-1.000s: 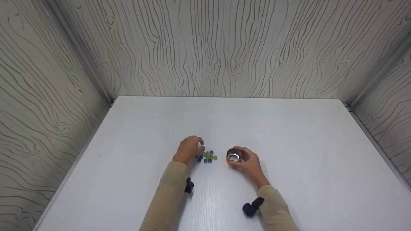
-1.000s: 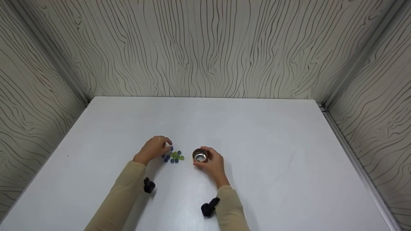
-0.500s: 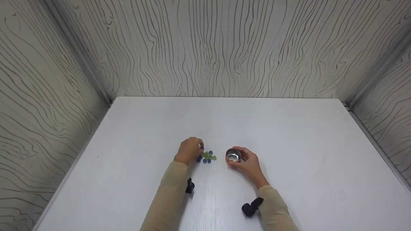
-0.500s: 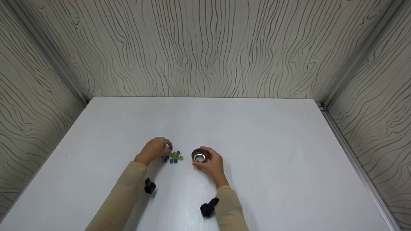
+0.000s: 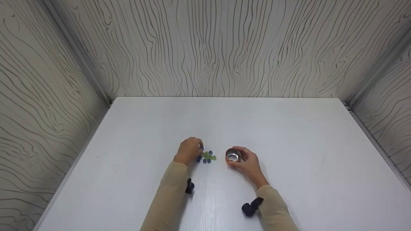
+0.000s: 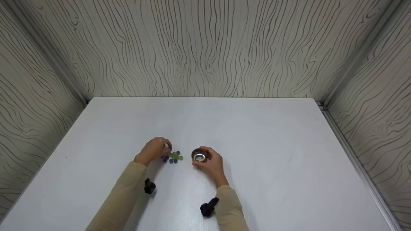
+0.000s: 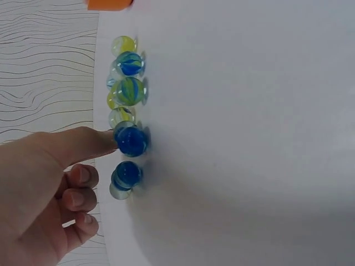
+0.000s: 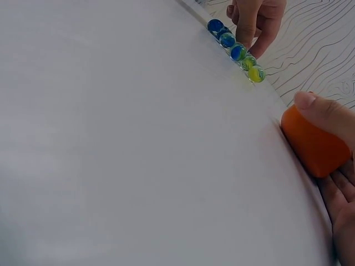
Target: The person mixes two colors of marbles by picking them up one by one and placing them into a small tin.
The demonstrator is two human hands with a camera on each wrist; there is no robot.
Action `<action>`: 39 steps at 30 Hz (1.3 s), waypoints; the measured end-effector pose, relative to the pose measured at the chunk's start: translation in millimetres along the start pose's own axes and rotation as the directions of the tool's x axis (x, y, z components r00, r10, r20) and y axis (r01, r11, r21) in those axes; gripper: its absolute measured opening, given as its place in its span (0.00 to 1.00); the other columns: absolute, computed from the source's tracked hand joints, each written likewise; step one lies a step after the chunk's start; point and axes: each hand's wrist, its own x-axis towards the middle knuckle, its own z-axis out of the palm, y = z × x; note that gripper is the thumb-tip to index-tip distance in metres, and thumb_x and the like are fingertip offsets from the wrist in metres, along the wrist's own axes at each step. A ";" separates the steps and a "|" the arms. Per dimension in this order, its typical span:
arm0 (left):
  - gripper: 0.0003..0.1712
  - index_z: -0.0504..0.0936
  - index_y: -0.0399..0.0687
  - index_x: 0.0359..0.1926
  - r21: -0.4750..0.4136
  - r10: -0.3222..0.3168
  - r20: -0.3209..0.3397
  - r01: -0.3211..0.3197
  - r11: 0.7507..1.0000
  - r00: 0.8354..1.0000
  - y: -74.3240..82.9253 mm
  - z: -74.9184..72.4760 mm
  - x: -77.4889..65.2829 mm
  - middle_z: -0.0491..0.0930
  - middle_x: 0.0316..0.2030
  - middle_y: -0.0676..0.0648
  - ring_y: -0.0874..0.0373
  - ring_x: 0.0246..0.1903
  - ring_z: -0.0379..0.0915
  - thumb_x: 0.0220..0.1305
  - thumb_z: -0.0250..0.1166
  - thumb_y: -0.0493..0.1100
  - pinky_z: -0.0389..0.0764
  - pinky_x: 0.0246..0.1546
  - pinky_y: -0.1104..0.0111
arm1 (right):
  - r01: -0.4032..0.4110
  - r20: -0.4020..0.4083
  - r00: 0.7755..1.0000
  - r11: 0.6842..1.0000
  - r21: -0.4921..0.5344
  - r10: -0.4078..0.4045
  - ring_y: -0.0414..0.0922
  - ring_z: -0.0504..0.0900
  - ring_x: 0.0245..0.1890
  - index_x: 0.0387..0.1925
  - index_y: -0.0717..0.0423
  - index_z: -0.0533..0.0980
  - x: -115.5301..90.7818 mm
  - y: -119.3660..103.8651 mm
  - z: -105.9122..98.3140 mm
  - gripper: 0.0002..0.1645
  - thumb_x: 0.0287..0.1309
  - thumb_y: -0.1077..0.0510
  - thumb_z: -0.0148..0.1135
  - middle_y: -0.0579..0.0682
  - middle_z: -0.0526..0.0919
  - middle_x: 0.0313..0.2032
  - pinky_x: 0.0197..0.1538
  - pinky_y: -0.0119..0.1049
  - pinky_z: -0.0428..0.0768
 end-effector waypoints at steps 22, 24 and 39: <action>0.11 0.85 0.44 0.43 -0.029 0.023 -0.043 -0.024 0.999 0.999 10.6 -2.9 -6.0 0.85 0.44 0.43 0.51 0.45 0.81 0.60 0.67 0.41 0.81 0.51 0.61 | -0.027 0.006 1.000 0.999 0.031 0.027 0.54 0.73 0.65 0.56 0.59 0.75 0.8 -2.1 -2.0 0.36 0.41 0.62 0.76 0.59 0.78 0.59 0.68 0.40 0.68; 0.10 0.86 0.44 0.43 -0.020 0.044 -0.054 -0.045 0.999 0.998 13.4 -4.0 -7.4 0.85 0.44 0.43 0.51 0.45 0.82 0.60 0.67 0.41 0.81 0.50 0.61 | -0.028 0.008 1.000 0.999 0.029 0.027 0.54 0.73 0.65 0.56 0.59 0.75 0.7 -2.6 -2.1 0.36 0.41 0.62 0.76 0.58 0.78 0.59 0.68 0.41 0.68; 0.10 0.86 0.47 0.44 0.009 0.109 -0.082 -0.108 0.994 0.991 28.4 -6.2 -12.3 0.86 0.40 0.44 0.55 0.38 0.81 0.60 0.67 0.41 0.82 0.48 0.64 | -0.026 0.012 1.000 0.999 0.028 0.025 0.55 0.74 0.64 0.56 0.60 0.75 1.4 -4.3 -1.9 0.36 0.41 0.61 0.77 0.59 0.79 0.58 0.67 0.43 0.69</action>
